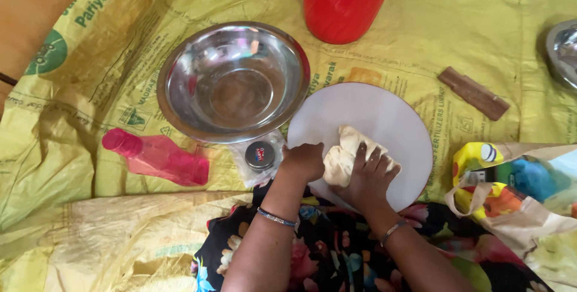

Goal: The person kneads a ball of dough in a metal bowl, adds water from a pink bottle, and continues kneading. The dough is then transferred to a white board and kneaded further by hand.

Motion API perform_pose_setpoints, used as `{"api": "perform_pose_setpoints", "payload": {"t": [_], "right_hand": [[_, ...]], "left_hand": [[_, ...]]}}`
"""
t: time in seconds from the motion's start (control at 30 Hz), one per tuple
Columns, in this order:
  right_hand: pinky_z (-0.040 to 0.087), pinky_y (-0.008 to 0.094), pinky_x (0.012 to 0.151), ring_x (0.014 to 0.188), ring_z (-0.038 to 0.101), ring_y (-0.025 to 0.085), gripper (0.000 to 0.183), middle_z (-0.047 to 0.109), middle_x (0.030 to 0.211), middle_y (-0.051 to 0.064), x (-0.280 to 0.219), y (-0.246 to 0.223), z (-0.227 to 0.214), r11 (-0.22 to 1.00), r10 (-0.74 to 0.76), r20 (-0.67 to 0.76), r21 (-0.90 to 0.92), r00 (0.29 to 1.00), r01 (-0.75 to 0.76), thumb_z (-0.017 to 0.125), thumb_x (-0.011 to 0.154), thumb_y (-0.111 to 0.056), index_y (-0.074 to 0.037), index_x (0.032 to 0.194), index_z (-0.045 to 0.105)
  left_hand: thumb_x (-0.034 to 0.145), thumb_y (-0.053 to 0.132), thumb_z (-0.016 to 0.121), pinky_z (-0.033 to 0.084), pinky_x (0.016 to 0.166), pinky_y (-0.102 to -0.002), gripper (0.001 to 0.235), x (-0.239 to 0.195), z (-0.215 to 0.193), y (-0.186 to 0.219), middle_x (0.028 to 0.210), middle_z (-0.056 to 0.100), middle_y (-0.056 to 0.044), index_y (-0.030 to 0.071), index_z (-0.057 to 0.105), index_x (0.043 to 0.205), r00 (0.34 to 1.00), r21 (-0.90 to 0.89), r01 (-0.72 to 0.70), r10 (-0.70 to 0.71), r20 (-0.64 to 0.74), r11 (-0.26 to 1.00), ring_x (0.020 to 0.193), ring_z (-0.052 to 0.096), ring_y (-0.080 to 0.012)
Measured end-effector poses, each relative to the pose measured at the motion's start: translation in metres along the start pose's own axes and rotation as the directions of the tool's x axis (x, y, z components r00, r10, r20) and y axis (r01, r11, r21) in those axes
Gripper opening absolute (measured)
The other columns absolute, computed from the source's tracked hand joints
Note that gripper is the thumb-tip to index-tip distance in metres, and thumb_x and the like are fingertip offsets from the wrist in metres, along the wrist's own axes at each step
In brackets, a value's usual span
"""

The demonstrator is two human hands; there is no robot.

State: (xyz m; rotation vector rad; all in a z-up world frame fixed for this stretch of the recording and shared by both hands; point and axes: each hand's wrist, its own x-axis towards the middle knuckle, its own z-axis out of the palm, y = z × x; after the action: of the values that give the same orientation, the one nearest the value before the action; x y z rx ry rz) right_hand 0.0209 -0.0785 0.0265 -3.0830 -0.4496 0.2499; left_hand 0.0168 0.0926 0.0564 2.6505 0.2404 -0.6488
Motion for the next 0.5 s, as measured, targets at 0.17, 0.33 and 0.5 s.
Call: {"api": "perform_pose_setpoints", "payload": {"t": [0.17,0.33,0.5], "right_hand": [[0.043,0.063,0.095,0.112,0.059,0.044,0.109,0.056,0.133,0.028,0.019,0.020,0.009,0.990,-0.145,-0.188,-0.027,0.971,0.142,0.083,0.061,-0.057,-0.006,0.147,0.042],[0.056,0.052,0.078,0.089,0.071,0.039,0.077,0.072,0.104,0.023,0.074,0.062,0.048,0.960,-0.069,-0.127,0.261,0.990,0.100,0.076,0.072,-0.045,-0.006,0.135,0.056],[0.054,0.056,0.087,0.100,0.068,0.046,0.051,0.073,0.108,0.025,0.149,0.118,0.080,0.723,0.167,-0.032,0.684,0.986,-0.100,0.069,0.087,-0.040,-0.002,0.120,0.069]], "left_hand": [[0.091,0.017,0.050,0.026,0.116,-0.070,0.057,-0.003,0.000,0.005,0.130,0.066,-0.014,0.019,0.048,0.148,0.998,-0.009,-0.051,0.051,-0.039,0.999,0.123,0.062,-0.0359],[0.090,0.011,0.051,0.026,0.117,-0.069,0.056,0.003,0.001,0.003,0.124,0.069,-0.014,0.017,0.051,0.146,0.999,0.024,0.012,-0.013,0.037,1.000,0.120,0.064,-0.0367],[0.090,0.011,0.050,0.024,0.119,-0.068,0.053,0.007,0.002,0.004,0.120,0.071,-0.015,0.015,0.054,0.142,1.000,0.042,0.002,-0.003,0.021,0.999,0.116,0.066,-0.0377]]}}
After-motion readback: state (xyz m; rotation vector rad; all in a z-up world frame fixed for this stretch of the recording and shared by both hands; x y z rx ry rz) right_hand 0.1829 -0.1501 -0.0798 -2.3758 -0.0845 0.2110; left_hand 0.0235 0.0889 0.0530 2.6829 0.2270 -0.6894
